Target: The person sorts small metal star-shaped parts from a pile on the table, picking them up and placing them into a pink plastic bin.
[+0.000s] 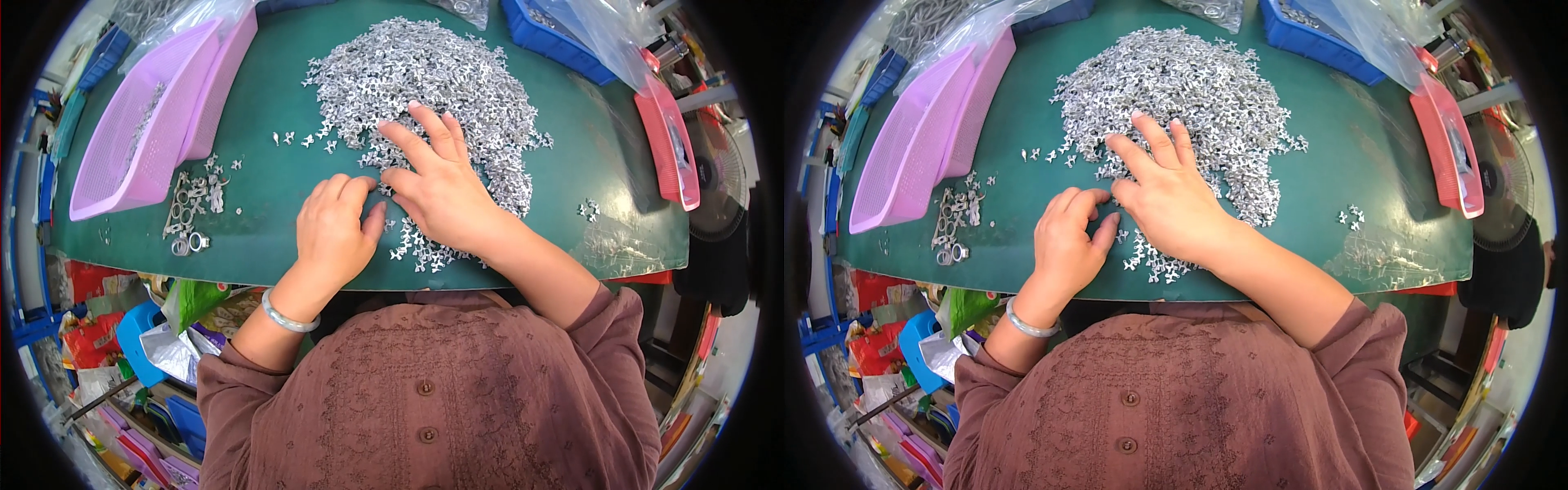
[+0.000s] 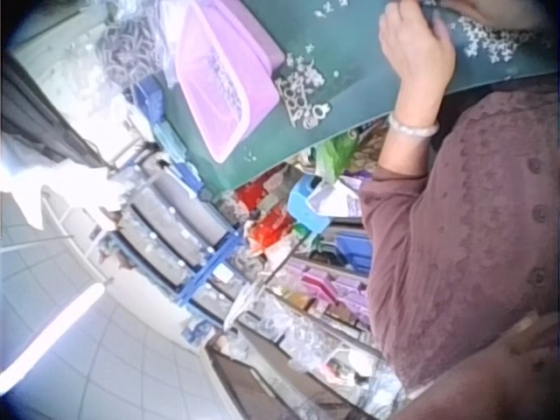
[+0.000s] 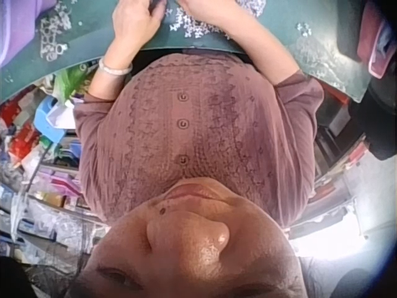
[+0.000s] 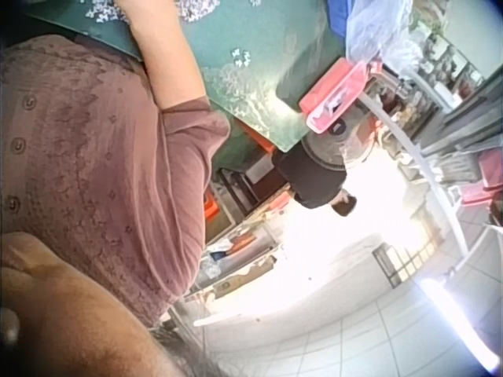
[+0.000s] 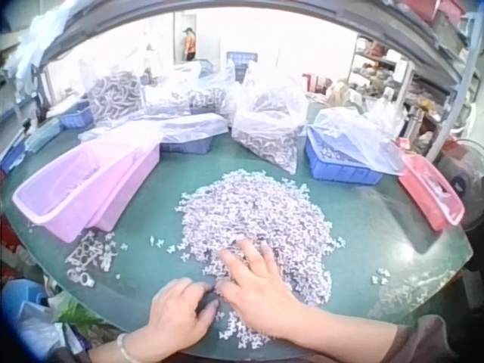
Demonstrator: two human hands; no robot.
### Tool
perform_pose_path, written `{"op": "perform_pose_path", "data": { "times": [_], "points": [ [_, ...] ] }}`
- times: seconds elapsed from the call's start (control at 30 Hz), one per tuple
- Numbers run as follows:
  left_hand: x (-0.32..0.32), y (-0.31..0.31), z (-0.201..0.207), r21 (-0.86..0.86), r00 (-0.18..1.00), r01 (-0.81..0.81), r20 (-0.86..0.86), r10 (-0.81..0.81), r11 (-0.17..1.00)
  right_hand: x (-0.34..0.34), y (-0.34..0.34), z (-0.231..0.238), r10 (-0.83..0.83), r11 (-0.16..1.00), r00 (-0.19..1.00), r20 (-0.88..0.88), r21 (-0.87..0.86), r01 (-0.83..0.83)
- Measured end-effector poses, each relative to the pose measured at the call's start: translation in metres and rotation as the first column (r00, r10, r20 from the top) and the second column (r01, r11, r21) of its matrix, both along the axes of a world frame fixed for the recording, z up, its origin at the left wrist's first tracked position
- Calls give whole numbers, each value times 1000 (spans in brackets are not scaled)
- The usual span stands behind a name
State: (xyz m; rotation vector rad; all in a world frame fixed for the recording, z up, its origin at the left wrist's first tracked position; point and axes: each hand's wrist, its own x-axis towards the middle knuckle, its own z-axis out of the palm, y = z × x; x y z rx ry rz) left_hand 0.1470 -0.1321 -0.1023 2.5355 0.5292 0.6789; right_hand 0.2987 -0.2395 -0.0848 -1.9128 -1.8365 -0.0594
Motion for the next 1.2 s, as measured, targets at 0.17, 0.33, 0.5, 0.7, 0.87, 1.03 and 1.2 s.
{"op": "perform_pose_path", "data": {
  "times": [0.17,0.33,0.5,0.7,0.87,1.03,1.2],
  "points": [
    [0,0,-1,3,1000,-3,16,3,1000,1,1,-1,36,999,999,28,-15,-36],
    [0,1,0,-9,999,6,34,-6,1000,2,-6,3,55,997,998,-4,-47,-55],
    [-2,1,0,-16,999,17,49,-16,1000,6,-14,5,65,997,996,-60,-46,-68],
    [-2,0,0,-9,999,31,44,-31,999,8,-13,-1,37,999,994,-100,-12,-39],
    [-3,0,-1,14,998,36,43,-37,999,4,-5,1,20,1000,999,-49,-1,-20],
    [-4,0,-3,5,996,68,63,-68,998,5,-3,2,41,998,999,11,-43,-41],
    [-4,0,-3,11,992,100,75,-100,995,5,-5,0,42,997,997,61,-65,-38]
  ]
}}
